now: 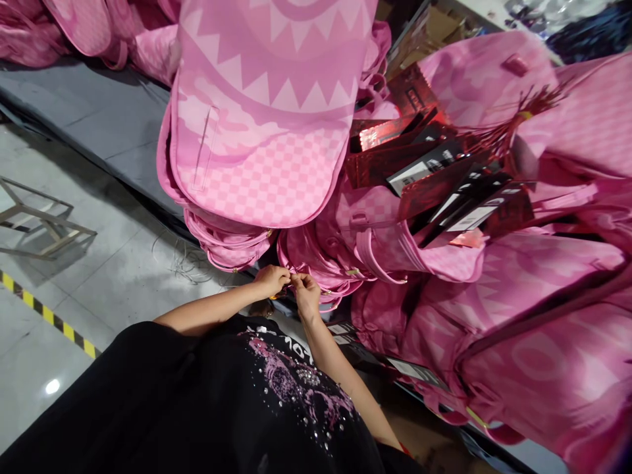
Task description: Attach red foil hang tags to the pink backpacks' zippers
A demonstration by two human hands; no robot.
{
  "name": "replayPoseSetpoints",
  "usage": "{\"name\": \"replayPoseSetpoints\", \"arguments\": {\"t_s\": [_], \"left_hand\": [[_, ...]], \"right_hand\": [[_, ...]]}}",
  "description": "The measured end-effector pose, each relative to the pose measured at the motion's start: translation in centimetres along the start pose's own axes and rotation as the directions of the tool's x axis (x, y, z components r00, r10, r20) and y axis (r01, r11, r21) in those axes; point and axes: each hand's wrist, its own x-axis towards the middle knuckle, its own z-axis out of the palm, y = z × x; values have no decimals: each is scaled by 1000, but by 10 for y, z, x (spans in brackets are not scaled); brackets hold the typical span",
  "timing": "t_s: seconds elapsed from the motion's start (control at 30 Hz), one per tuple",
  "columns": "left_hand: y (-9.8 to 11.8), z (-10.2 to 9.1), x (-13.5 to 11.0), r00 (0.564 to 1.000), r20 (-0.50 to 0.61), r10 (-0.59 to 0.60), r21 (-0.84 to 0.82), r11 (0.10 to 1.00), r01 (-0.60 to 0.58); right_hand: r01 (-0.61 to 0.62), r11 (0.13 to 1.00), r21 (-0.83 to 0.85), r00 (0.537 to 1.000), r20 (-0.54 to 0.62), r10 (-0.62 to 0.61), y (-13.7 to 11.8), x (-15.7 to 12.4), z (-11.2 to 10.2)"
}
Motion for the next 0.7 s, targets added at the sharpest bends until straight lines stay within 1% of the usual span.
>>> {"name": "replayPoseSetpoints", "arguments": {"t_s": [0.17,0.23,0.33,0.4,0.53,0.7], "left_hand": [[-1,6,6,997,-73,-16,8,1000,16],[-1,5,6,998,-64,10,7,1000,-9],[-1,2,4,998,-22,50,12,999,-50],[1,0,2,999,-20,48,27,999,-47],[6,0,-2,998,-50,24,47,999,-22],[4,1,-2,999,-15,29,64,998,-28]], "right_hand": [[13,1000,-5,1000,3,-13,-1,2,-1],[15,1000,5,1000,4,-15,-2,2,-1],[17,1000,16,1000,-4,-17,-1,1,-2],[19,1000,20,1000,-7,-19,-1,1,-2],[18,999,28,1000,7,-18,-2,0,-2],[13,999,36,1000,11,-14,-3,-1,0]]}}
